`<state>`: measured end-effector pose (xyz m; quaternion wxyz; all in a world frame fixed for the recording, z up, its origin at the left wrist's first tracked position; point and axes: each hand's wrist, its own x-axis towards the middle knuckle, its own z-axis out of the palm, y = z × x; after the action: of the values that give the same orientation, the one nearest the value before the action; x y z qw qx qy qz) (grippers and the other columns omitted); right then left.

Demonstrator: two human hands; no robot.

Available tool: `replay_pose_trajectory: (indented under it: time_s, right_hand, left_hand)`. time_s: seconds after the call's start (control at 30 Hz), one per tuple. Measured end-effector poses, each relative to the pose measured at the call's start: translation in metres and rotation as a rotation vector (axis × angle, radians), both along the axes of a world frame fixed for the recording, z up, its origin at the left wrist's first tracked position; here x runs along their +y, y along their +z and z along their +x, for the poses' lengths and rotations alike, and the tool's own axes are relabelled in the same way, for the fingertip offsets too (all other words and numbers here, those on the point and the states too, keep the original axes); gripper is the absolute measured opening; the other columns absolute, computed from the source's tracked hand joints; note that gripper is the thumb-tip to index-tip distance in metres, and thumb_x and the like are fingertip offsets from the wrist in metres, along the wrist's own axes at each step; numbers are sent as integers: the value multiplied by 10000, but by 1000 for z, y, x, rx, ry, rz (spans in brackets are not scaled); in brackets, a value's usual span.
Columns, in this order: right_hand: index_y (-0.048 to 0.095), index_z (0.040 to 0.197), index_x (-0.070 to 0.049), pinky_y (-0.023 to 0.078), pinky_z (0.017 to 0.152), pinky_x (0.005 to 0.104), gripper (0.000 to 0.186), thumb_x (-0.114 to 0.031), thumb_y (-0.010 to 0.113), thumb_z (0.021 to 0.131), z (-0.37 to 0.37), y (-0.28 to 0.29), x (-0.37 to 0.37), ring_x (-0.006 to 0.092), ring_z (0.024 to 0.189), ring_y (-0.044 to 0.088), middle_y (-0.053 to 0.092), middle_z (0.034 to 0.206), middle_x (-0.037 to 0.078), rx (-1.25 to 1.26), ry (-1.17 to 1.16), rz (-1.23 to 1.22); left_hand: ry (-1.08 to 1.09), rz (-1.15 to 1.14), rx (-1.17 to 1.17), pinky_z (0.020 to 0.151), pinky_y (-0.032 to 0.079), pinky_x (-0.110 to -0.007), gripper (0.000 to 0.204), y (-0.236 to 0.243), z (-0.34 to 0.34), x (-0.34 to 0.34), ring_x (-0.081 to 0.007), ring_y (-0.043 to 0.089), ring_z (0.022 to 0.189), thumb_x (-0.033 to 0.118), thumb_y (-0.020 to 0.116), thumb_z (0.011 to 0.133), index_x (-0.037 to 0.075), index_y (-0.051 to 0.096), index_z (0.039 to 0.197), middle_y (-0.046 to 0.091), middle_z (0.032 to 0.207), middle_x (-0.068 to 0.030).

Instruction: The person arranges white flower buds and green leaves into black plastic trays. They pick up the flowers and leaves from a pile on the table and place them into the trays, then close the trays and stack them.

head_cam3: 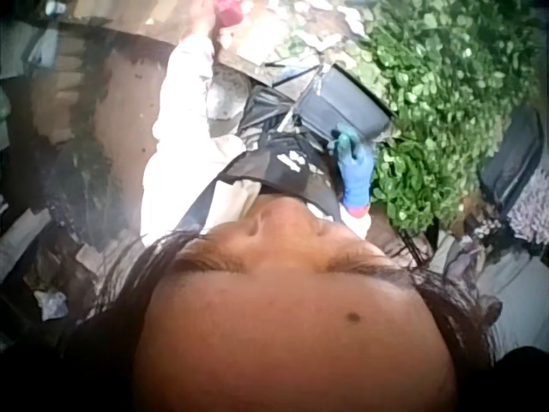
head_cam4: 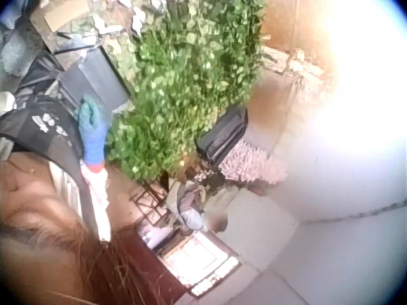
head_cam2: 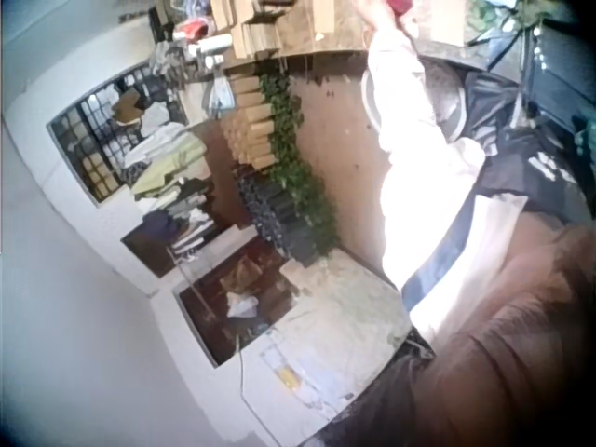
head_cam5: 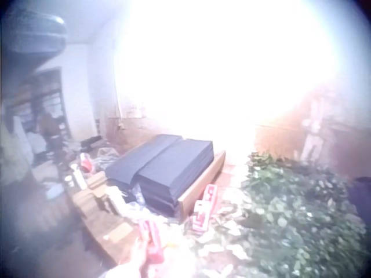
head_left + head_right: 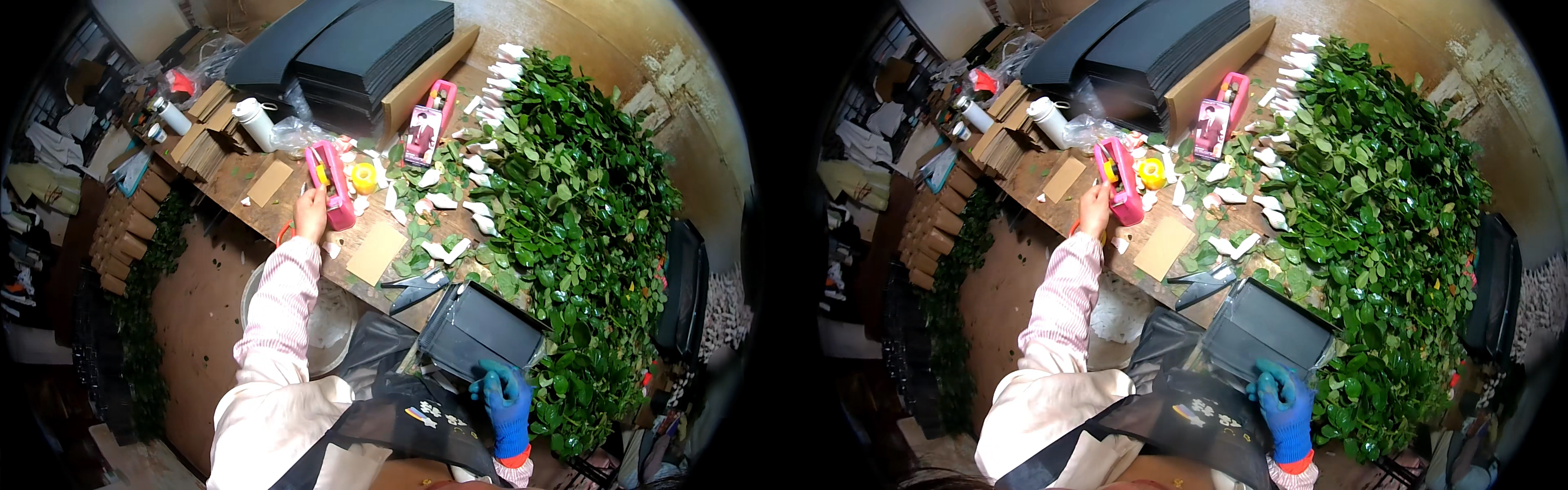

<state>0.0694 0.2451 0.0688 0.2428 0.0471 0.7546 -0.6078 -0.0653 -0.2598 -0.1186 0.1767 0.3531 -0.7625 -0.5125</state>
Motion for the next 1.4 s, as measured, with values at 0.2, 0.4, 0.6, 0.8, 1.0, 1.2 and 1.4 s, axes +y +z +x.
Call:
replay_pose_trajectory:
  time_s: [0.2, 0.4, 0.6, 0.8, 1.0, 1.2, 1.4]
  right_hand:
    - [707, 1238, 62, 589, 734, 285, 265, -117, 637, 1056, 13, -9, 9, 136, 788, 719, 734, 922, 98, 1, -59, 4]
    - [718, 1228, 48, 589, 727, 282, 260, -131, 643, 1054, 15, 2, 34, 129, 798, 725, 744, 880, 78, 92, -103, 80]
    - [724, 1221, 42, 594, 749, 290, 263, -143, 655, 1047, 23, 5, 22, 137, 821, 742, 759, 915, 91, 28, -53, 58]
    - [733, 1186, 42, 559, 711, 289, 230, -121, 639, 1054, 22, 13, 15, 126, 767, 697, 747, 880, 80, 235, 205, 136]
    - [706, 1251, 30, 569, 740, 291, 263, -126, 632, 1052, 7, 10, 8, 137, 777, 689, 732, 916, 83, 51, 109, 38]
    - [551, 1438, -1, 586, 751, 278, 430, -119, 662, 1039, -21, 10, 6, 127, 844, 702, 704, 1013, 87, -65, -49, -243]
    - [630, 1279, 2, 573, 653, 266, 309, -172, 692, 1031, -30, 26, 6, 129, 724, 699, 719, 883, 83, -108, 4, -226]
  left_hand:
    - [-78, -180, -128, 747, 516, -472, 453, -31, 46, 43, -335, 699, 766, 408, 603, 1056, -6, 702, 901, 718, 813, -194]
    - [-297, -188, -31, 650, 471, -422, 402, 11, 47, 44, -255, 629, 662, 343, 586, 1072, -9, 657, 891, 641, 703, -142]
    - [-663, 255, 169, 614, 453, -325, 314, 104, 97, 235, -87, 554, 680, 247, 621, 1083, 42, 684, 853, 621, 705, -9]
    - [-898, -497, 76, 593, 510, -477, 319, 134, 85, 313, -379, 671, 674, 252, 669, 1019, 58, 645, 766, 669, 753, -146]
    - [-996, -220, 209, 754, 516, -388, 180, 148, 98, 298, -283, 629, 805, 217, 657, 1036, 60, 702, 961, 582, 881, -91]
    - [-1114, 228, 427, 1125, 328, -400, 330, 165, 108, 290, -238, 420, 1209, 291, 524, 1113, 89, 739, 1261, 477, 1194, -83]
    - [-1187, 451, 374, 1127, 320, -404, 374, 157, 116, 298, -247, 400, 1222, 325, 521, 1105, 121, 722, 1345, 386, 1307, -93]
